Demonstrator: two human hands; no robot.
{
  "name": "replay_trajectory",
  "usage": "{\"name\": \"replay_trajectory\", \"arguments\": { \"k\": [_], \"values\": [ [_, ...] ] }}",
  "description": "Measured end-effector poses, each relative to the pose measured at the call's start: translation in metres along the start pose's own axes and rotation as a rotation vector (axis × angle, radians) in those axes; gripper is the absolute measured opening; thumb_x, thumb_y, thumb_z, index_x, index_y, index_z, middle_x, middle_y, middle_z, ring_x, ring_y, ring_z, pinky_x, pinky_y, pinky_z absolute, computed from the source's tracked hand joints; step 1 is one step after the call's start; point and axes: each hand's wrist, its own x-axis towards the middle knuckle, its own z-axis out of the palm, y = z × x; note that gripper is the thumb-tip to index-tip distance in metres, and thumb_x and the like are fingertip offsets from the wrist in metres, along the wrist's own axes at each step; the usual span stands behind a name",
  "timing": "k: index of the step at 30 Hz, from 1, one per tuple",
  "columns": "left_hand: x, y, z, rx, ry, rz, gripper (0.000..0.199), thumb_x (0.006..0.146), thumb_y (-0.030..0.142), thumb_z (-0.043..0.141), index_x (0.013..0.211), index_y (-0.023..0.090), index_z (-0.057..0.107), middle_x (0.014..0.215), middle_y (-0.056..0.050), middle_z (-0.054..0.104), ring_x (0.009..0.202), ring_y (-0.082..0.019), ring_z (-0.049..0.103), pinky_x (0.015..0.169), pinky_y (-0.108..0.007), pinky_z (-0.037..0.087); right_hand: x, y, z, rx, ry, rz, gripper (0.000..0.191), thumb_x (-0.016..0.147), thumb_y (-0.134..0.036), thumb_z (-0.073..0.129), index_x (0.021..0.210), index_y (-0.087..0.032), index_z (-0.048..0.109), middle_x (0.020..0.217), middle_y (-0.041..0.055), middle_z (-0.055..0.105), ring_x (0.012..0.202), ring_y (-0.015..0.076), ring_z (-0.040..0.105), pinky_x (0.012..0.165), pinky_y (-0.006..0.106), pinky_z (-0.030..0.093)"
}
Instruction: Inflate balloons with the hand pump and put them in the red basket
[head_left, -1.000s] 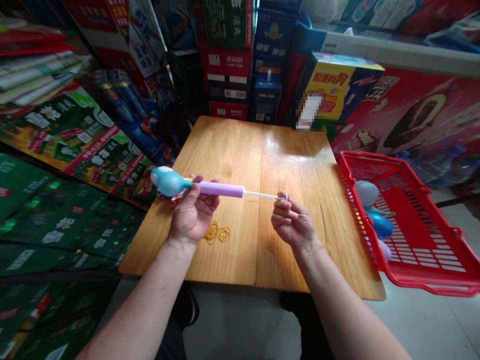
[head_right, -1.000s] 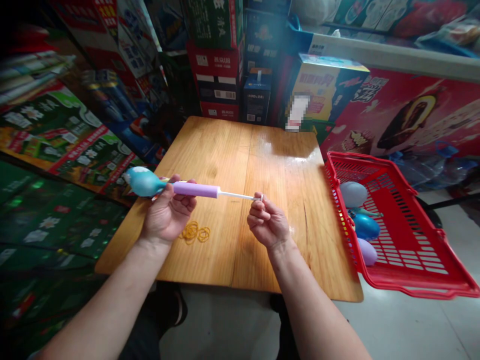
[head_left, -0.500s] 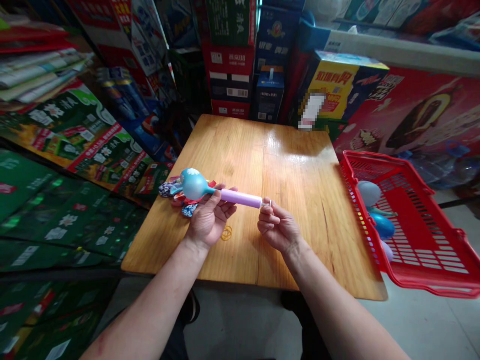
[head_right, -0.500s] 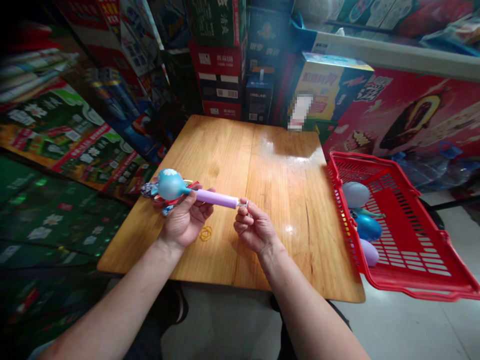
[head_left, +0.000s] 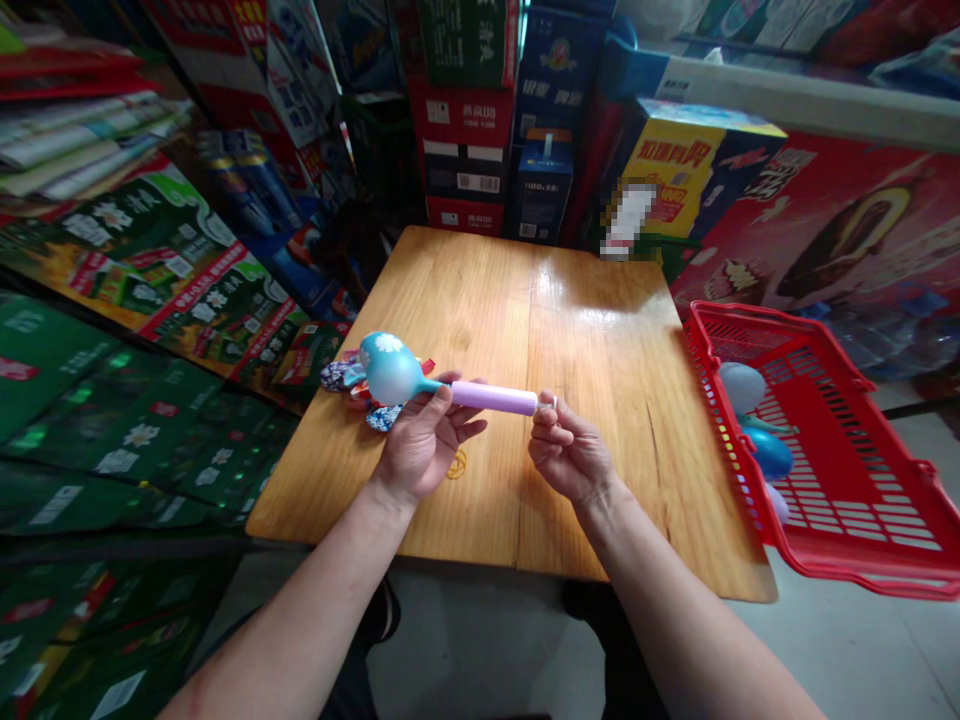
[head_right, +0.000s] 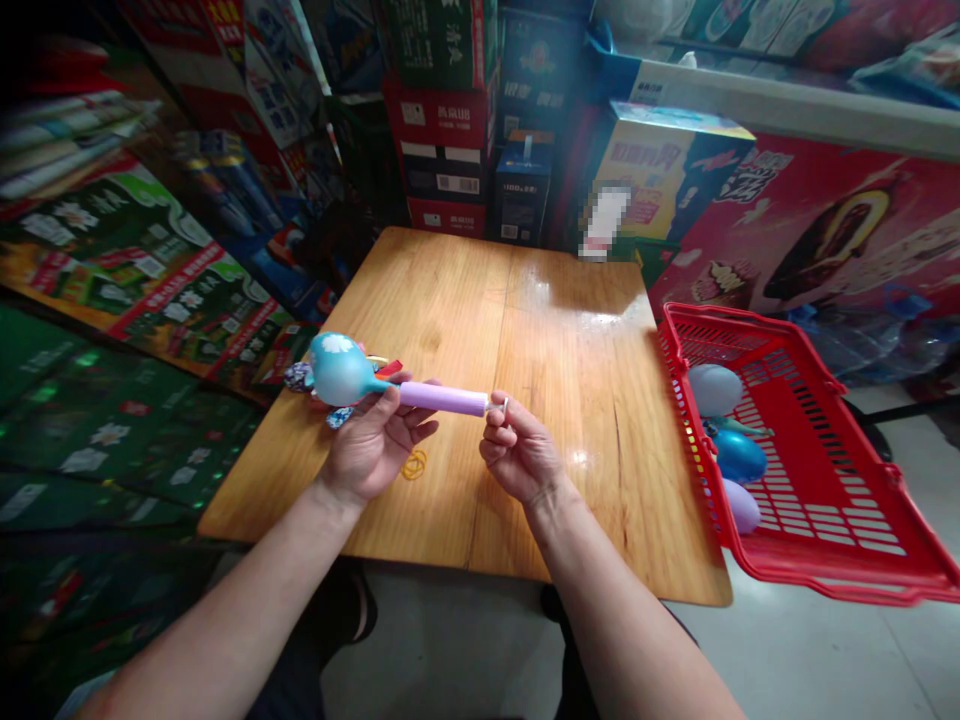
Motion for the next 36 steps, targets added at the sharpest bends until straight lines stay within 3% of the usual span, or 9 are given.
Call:
{"name": "replay_trajectory", "arguments": {
  "k": [7,12,17,21,26,31,36],
  "values": [
    [0.011,0.009,-0.005,-0.005,0.032,0.029,0.025,0.091,0.035,0.081,0.111,0.021,0.075,0.114,-0.011,0.081,0.09,-0.021,0.08,0.075,-0.029,0.064,-0.002,-0.012,-0.002,-0.021,-0.052,0.009,0.005,0.099,-0.015,0.067,0.097,-0.018,0.064,0.068,-0.0081,0.062,0.042,0.0005,0.036,0.045,0.012,0.036],
    [0.012,0.023,-0.008,-0.01,0.059,0.142,0.023,0.09,0.033,0.082,0.11,0.023,0.076,0.113,-0.01,0.081,0.089,-0.02,0.079,0.072,-0.028,0.065,-0.007,-0.02,-0.001,-0.012,-0.073,-0.069,0.007,0.099,-0.012,0.065,0.098,-0.018,0.065,0.067,-0.009,0.059,0.042,0.0007,0.037,0.044,0.011,0.035],
    [0.002,0.007,-0.001,0.025,-0.018,0.021,0.029,0.089,0.035,0.084,0.114,0.023,0.076,0.121,-0.011,0.08,0.098,-0.024,0.079,0.074,-0.032,0.067,-0.005,-0.004,0.0,0.007,-0.029,-0.002,0.007,0.095,-0.014,0.072,0.096,-0.018,0.066,0.069,-0.0061,0.064,0.046,0.002,0.043,0.047,0.013,0.04],
    [0.0,0.001,0.002,0.031,-0.034,0.043,0.026,0.09,0.033,0.083,0.112,0.022,0.075,0.12,-0.012,0.08,0.095,-0.022,0.079,0.076,-0.031,0.066,-0.001,0.001,0.0,0.018,-0.019,0.01,0.007,0.097,-0.014,0.071,0.097,-0.018,0.065,0.069,-0.0067,0.064,0.044,0.0018,0.04,0.046,0.013,0.039],
    [0.01,0.012,-0.005,-0.008,-0.007,0.042,0.025,0.091,0.032,0.082,0.112,0.021,0.075,0.117,-0.013,0.08,0.092,-0.022,0.079,0.075,-0.029,0.066,-0.003,-0.011,0.0,-0.019,-0.042,0.019,0.004,0.099,-0.014,0.066,0.098,-0.017,0.065,0.068,-0.0071,0.063,0.044,0.0012,0.04,0.046,0.012,0.038],
    [0.014,0.023,-0.014,-0.029,0.032,0.135,0.025,0.09,0.032,0.082,0.113,0.023,0.075,0.115,-0.01,0.081,0.091,-0.02,0.079,0.074,-0.027,0.065,-0.008,-0.022,0.0,0.009,-0.075,-0.078,0.006,0.099,-0.011,0.065,0.099,-0.017,0.065,0.067,-0.0083,0.061,0.043,0.0008,0.039,0.045,0.011,0.037],
    [0.003,0.007,-0.006,0.007,-0.033,-0.001,0.029,0.091,0.033,0.082,0.117,0.023,0.073,0.125,-0.012,0.078,0.104,-0.026,0.078,0.076,-0.033,0.067,-0.004,-0.007,-0.001,-0.011,-0.062,-0.021,0.005,0.097,-0.014,0.069,0.1,-0.017,0.066,0.071,-0.0059,0.066,0.046,0.0019,0.044,0.048,0.012,0.041]
  ]
}}
